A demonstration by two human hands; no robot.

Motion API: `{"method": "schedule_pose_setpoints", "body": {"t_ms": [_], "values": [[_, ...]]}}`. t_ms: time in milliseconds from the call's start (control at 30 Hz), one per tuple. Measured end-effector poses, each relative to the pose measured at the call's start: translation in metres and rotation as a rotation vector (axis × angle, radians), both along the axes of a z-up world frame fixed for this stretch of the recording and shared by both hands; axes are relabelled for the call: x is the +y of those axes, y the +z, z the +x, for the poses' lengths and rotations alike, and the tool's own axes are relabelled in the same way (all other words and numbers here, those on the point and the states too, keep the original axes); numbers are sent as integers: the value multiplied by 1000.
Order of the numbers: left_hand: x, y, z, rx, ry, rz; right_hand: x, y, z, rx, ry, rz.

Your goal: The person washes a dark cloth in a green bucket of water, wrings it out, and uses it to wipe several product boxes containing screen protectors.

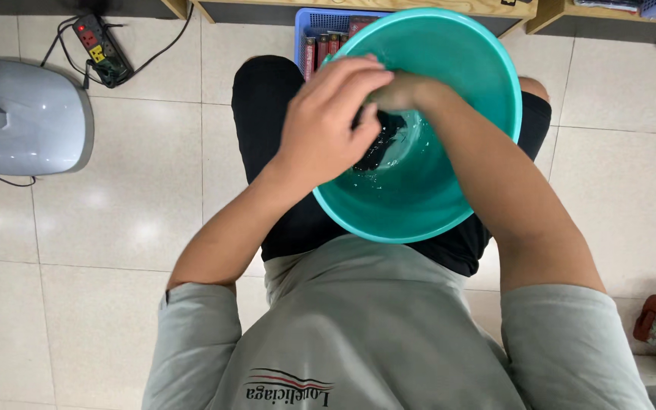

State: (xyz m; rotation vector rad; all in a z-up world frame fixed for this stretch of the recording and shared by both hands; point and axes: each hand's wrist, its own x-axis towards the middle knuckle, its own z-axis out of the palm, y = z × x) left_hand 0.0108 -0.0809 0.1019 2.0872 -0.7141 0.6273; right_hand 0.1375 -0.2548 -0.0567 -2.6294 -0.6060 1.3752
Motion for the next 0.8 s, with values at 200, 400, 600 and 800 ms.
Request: {"method": "schedule_pose_setpoints", "body": {"t_ms": [200,400,600,800], "values": [[-64,-75,62,720,47,696,-26,38,-3,-48,-327,236],[-86,-112,79,1040,113,879,-42,23,-9,-70,-849,530],[-90,-122,97,1043,49,942,-49,56,-31,-175,-936,724],[-101,-136,111,1056,-49,1031,-63,58,-50,-360,-534,287]]}}
